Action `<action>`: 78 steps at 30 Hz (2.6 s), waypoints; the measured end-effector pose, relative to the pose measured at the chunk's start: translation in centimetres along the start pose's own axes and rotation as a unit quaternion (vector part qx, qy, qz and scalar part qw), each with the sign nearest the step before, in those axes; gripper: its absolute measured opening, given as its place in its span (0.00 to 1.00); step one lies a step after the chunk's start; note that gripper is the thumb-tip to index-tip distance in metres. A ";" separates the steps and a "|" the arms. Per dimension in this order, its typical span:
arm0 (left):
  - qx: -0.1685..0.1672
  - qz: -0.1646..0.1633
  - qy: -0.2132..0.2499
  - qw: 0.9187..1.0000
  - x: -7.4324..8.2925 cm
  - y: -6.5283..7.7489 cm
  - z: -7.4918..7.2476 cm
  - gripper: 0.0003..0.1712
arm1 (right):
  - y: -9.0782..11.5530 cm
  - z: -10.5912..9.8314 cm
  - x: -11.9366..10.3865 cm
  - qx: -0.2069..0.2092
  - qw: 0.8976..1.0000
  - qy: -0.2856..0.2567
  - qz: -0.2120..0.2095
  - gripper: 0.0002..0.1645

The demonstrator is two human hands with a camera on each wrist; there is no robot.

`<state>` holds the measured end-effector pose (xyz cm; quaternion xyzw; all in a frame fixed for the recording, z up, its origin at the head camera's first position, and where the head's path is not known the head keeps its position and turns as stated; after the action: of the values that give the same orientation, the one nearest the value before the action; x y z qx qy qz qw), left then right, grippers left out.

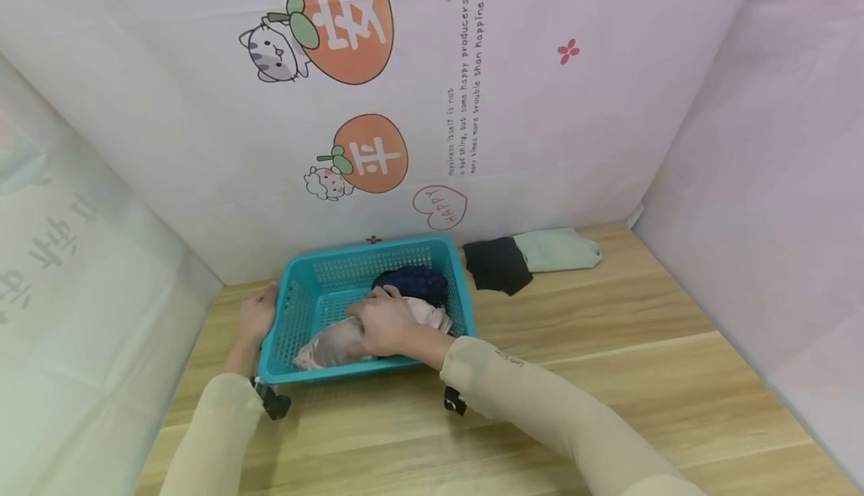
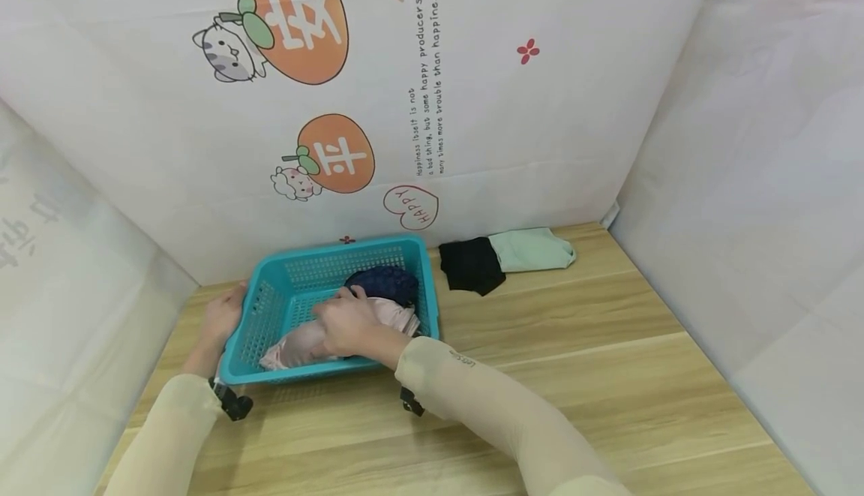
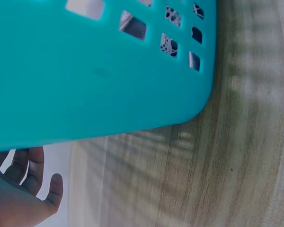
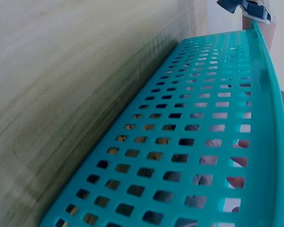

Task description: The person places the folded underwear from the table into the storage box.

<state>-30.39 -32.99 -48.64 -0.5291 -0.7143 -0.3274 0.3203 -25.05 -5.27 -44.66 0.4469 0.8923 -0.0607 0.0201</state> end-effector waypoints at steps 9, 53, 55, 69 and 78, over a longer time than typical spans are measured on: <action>0.007 0.005 0.008 1.000 -0.2 0.1 0.1 0.42 | 0.4 -0.5 1.4 0.014 0.999 -0.032 0.000 0.36; 0.005 0.010 0.010 1.000 -0.2 0.4 0.0 0.44 | 2.4 -4.8 9.1 0.067 0.987 -0.147 0.022 0.15; 0.006 0.013 0.007 1.000 -0.2 0.4 0.1 0.44 | 2.6 -4.9 9.5 0.063 0.986 -0.150 0.024 0.16; 0.001 0.002 -0.002 1.000 -0.1 0.4 0.1 0.46 | 3.2 -5.7 11.8 0.082 0.986 -0.141 0.044 0.14; -0.003 0.000 0.009 1.000 -0.1 0.5 0.0 0.47 | 3.8 -6.2 13.2 0.082 0.985 -0.138 0.058 0.15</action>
<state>-29.93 -32.90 -48.65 -0.5273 -0.7102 -0.3346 0.3251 -29.80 8.23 -40.01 0.4857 0.8453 -0.1934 0.1103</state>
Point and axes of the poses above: each hand's wrist, its own y-axis away from the middle knuckle, its own z-axis out of the palm, x = y × z, the point moved 1 cm from there along -y, towards the middle knuckle, and after that the axes turned 4 degrees about y, right-handed, at the moved point
